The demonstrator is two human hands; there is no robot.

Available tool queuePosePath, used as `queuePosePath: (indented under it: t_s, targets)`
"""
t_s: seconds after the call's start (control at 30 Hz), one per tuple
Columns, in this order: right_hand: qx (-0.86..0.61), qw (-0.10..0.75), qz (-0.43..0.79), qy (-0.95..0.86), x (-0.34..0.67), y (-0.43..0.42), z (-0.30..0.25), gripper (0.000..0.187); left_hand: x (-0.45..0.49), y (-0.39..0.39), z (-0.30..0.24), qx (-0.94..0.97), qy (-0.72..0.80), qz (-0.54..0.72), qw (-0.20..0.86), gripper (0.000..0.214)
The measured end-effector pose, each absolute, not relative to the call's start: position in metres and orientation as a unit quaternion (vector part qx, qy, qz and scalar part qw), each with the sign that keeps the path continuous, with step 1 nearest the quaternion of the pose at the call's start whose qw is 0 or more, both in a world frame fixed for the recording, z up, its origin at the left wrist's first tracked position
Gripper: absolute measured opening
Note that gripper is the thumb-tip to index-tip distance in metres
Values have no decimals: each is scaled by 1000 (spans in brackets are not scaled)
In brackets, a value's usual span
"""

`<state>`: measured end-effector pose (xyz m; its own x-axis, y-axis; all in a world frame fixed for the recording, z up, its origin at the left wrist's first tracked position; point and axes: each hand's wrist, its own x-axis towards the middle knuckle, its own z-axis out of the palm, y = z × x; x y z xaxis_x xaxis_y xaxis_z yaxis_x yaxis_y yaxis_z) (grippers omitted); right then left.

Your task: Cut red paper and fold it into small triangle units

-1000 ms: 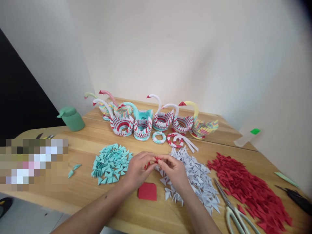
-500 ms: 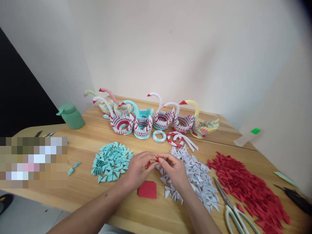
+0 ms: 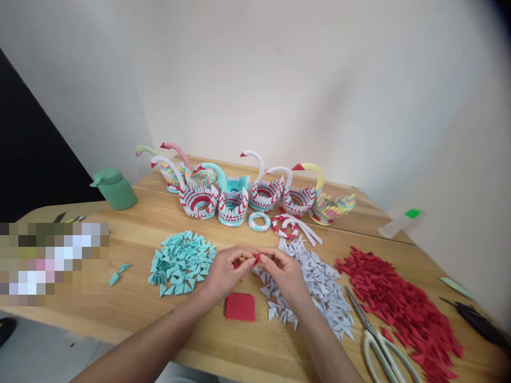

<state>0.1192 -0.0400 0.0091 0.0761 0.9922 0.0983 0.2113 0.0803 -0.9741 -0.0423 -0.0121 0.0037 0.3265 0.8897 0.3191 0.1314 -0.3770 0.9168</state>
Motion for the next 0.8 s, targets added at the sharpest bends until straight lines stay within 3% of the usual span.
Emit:
queuePosePath:
  t_s: [0.4, 0.8]
  targets:
    - [-554, 479, 369, -572, 118, -40, 8, 24, -42, -10, 2, 710, 362, 454, 399, 8]
    - [-538, 491, 395, -559, 114, -40, 9, 27, -42, -12, 1, 768, 374, 431, 291, 8]
